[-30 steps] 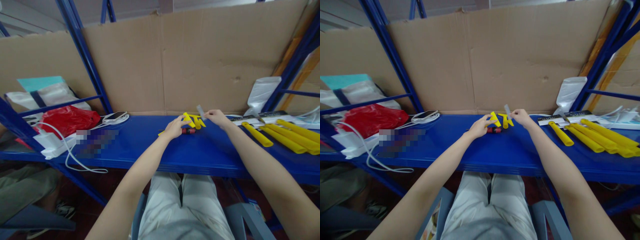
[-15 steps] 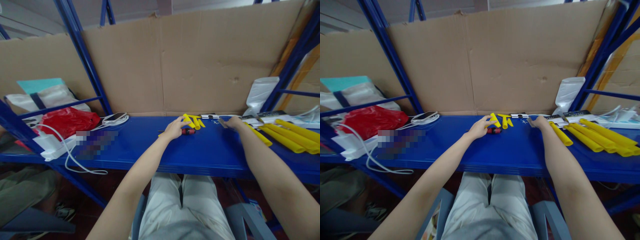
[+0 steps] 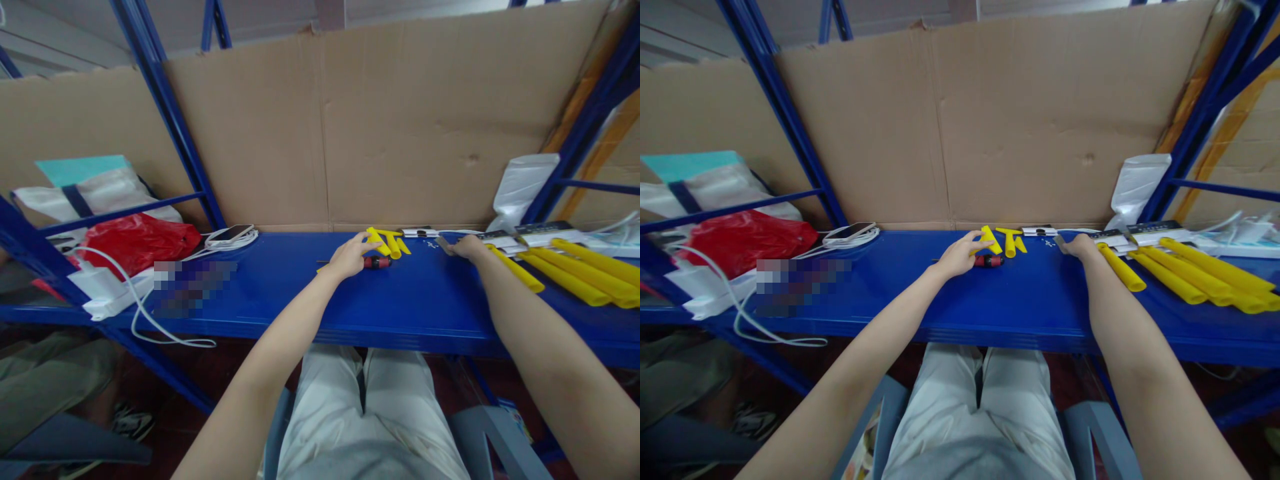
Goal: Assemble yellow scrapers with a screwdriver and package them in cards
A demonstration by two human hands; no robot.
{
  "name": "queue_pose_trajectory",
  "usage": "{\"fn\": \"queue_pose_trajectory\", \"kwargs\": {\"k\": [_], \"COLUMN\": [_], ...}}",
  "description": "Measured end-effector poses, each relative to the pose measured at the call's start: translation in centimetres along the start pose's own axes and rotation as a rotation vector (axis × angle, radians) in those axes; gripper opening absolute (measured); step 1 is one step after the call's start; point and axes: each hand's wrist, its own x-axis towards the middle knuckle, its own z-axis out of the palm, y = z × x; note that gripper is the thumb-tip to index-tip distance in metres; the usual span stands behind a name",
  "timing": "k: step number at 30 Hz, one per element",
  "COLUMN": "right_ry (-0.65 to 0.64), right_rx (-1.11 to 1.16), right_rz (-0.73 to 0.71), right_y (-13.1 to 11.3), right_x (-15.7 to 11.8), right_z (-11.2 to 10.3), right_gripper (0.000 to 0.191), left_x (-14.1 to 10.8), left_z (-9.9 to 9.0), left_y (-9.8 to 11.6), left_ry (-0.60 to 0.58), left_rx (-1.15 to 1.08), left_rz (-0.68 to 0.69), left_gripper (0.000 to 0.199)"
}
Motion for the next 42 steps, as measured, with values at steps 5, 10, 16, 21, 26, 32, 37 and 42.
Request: {"fn": "queue_pose_trajectory", "kwargs": {"k": [5, 10, 16, 21, 26, 32, 37, 42], "right_ry": [-0.155, -0.155, -0.134, -0.121, -0.182, -0.186, -0.069, 0.103], "right_rx": [-0.191, -0.225, -0.256, -0.249, -0.256, -0.266, -0.19, 0.033], "right_rz": [0.095, 0.103, 0.092, 0.052, 0.004, 0.002, -0.024, -0.376], "right_y": [-1.3, -1.5, -1.6, -1.7, -1.6, -1.8, -3.9, -7.8], "right_x": [-0.2, -0.5, -0.8, -0.9, -0.6, -0.9, -2.4, -4.5], "right_z": [-0.7, -0.8, -0.6, -0.6, -0.5, -0.7, -2.3, -2.7], "right_gripper": [0.043, 0.046, 0.052, 0.061, 0.06, 0.05, 0.036, 0.032], "left_x": [0.1, 0.1, 0.0, 0.0, 0.0, 0.0, 0.1, 0.3], "left_z": [0.1, 0.0, -0.1, -0.1, -0.1, -0.1, -0.2, 0.3], "left_y": [-0.1, 0.0, 0.1, 0.1, 0.0, 0.1, 0.3, -0.1], "left_ry": [0.004, -0.005, 0.001, -0.002, 0.002, 0.009, 0.0, 0.028], "left_rx": [0.018, 0.011, 0.001, 0.007, 0.022, 0.022, 0.019, -0.026], "left_rz": [0.017, 0.008, 0.013, 0.005, 0.008, 0.014, 0.013, 0.074], "left_gripper": [0.063, 0.065, 0.064, 0.064, 0.063, 0.064, 0.066, 0.068]}}
